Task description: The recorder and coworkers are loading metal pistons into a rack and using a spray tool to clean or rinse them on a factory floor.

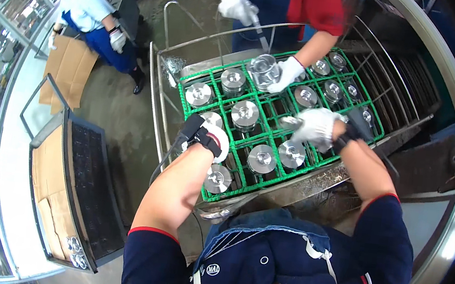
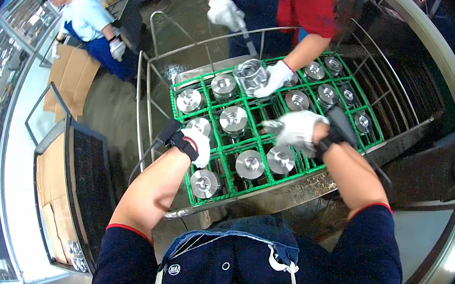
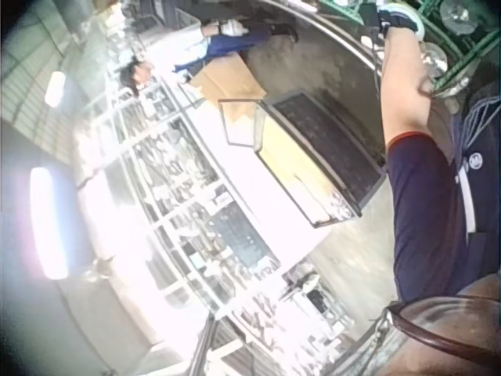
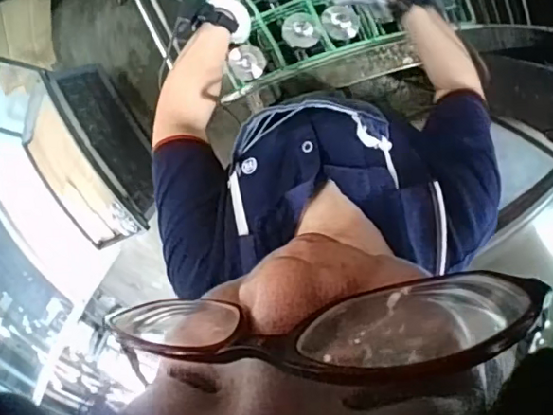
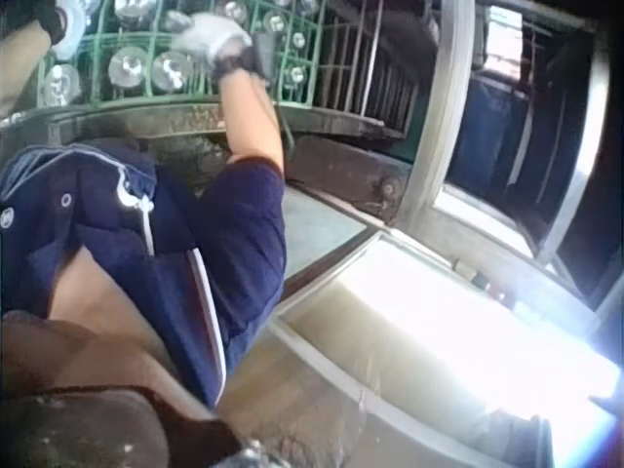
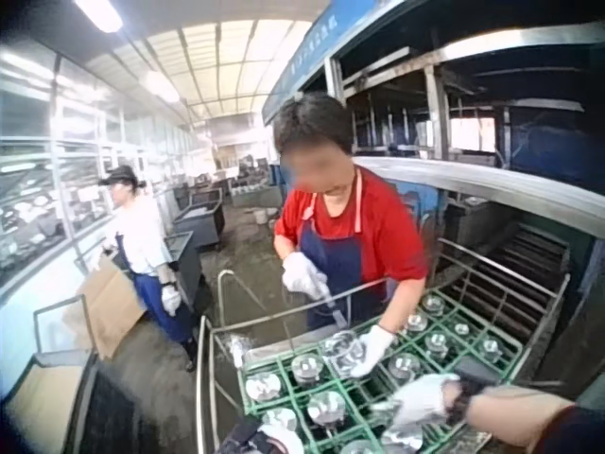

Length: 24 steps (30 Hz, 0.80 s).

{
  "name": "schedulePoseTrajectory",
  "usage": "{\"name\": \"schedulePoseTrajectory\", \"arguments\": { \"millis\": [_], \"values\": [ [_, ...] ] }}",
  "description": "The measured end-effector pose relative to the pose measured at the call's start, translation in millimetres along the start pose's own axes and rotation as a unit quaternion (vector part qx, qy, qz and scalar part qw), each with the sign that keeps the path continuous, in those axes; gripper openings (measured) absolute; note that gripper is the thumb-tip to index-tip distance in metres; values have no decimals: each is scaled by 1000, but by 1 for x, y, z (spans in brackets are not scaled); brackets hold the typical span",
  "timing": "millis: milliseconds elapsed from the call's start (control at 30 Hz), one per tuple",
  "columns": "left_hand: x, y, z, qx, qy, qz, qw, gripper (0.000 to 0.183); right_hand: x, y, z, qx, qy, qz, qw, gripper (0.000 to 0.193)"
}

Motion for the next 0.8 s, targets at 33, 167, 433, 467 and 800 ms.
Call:
{"name": "schedulePoseTrajectory", "arguments": {
  "millis": [33, 167, 433, 467, 800],
  "values": [
    [-7, -10, 4, -1, -22, 21, 1000, 34, -16, -6, -21, 35, -33, 66, 997, 48],
    [-39, -88, 48, 63, -93, 88, 990, 32, -85, -36, -92, -253, -120, 176, 944, 44],
    [-61, -94, 17, 126, -88, -108, 982, 112, -106, -227, -173, -151, -36, 717, 680, 35],
    [-53, -118, 30, 134, 7, -216, 967, 118, -114, -259, -165, -176, -32, 695, 697, 36],
    [-68, -95, 28, 97, 104, -115, 983, 131, -75, -246, -185, -131, -87, 641, 751, 29]
  ]
}}
Point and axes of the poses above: each hand's wrist, its own z-axis towards the middle knuckle, its own y-axis out of the back of the hand, x = y × z, the point moved 4 cm from there along z, towards the middle knuckle, and after that the axes turned 1 degree about x, right-handed, at the moved point
